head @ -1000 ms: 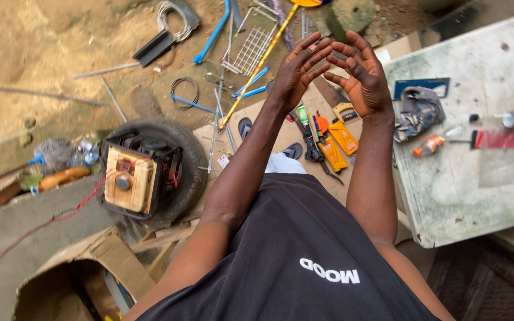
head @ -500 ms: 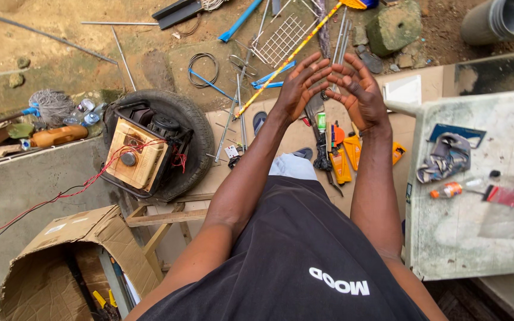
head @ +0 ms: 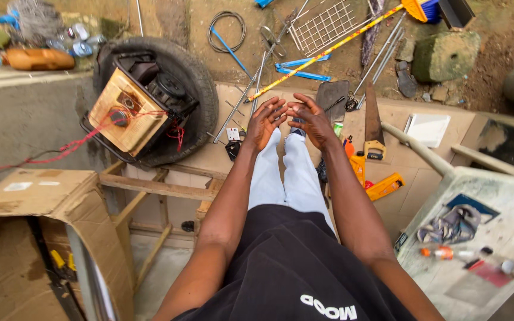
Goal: The person cleans metal rods and a PVC pipe with a cloth and assembles them into an antenna structure.
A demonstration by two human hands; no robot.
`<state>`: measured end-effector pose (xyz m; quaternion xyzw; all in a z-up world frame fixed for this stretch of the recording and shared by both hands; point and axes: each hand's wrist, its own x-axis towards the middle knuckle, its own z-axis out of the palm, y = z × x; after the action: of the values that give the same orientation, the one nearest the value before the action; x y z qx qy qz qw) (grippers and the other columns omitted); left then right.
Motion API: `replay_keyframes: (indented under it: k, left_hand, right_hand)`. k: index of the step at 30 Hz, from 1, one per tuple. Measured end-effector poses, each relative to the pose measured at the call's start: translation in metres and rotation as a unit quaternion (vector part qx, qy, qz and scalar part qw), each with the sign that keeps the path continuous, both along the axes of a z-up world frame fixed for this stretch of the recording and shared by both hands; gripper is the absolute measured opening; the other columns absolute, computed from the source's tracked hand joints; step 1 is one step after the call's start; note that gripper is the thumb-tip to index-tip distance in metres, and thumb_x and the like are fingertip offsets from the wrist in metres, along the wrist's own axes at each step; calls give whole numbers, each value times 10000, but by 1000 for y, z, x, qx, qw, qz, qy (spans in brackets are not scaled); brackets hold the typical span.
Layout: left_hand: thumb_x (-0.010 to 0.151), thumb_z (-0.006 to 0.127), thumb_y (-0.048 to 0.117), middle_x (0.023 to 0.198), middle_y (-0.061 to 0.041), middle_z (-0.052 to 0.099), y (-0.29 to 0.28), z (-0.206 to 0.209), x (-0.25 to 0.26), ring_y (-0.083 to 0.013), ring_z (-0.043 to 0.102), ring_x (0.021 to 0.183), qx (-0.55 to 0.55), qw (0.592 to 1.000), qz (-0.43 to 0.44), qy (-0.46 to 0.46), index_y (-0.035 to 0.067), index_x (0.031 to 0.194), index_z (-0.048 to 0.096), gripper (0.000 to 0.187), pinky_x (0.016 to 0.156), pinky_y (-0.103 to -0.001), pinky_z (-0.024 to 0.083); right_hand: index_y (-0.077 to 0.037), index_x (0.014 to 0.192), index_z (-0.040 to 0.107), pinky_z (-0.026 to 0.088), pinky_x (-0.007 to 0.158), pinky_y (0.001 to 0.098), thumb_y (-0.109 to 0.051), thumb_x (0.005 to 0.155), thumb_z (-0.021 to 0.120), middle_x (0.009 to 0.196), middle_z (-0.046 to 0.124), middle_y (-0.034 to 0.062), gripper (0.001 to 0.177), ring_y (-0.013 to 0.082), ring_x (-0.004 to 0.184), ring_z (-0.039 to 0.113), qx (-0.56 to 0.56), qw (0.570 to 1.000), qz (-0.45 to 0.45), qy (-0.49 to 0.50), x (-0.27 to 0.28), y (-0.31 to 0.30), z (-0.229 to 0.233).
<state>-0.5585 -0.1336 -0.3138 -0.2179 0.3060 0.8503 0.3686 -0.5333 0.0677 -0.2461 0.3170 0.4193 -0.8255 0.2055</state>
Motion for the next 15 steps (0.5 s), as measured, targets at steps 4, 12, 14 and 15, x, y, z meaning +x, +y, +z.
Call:
replay_keyframes:
  k: [4, 12, 14, 15]
  left_hand:
    - [1055, 588, 221, 1434, -199, 599, -18, -45, -2, -277, 633, 1276, -48, 998, 28, -12, -10, 1468, 484, 484, 1077, -433, 525]
    - [1042, 604, 224, 1402, -185, 609, -31, -154, -19, -265, 638, 1240, -83, 995, 64, -2, 9, 1450, 516, 470, 1068, -431, 529]
    - [1033, 603, 226, 1413, -166, 609, -33, -187, -26, -259, 640, 1243, -94, 994, 59, -5, 26, 1442, 526, 462, 1060, -429, 530]
    - [1037, 598, 227, 1414, -161, 609, -35, -204, -27, -258, 640, 1247, -104, 993, 55, -7, 30, 1439, 529, 453, 1056, -425, 530]
  right_hand:
    - [-114, 1509, 477, 561, 921, 387, -239, 953, 699, 1310, 638, 66, 612, 201, 1185, 655, 12, 997, 69, -41, -10, -13, -59]
    - [-106, 1498, 495, 559, 905, 380, -264, 959, 710, 1245, 663, 74, 602, 183, 1128, 657, 36, 989, 135, -44, -52, -27, -179]
    - [-115, 1477, 499, 564, 896, 378, -272, 951, 708, 1260, 668, 67, 588, 181, 1112, 667, 39, 988, 138, -54, -63, -32, -213]
    - [-119, 1467, 501, 566, 891, 378, -275, 947, 707, 1268, 671, 63, 581, 180, 1104, 671, 40, 988, 140, -60, -65, -35, -232]
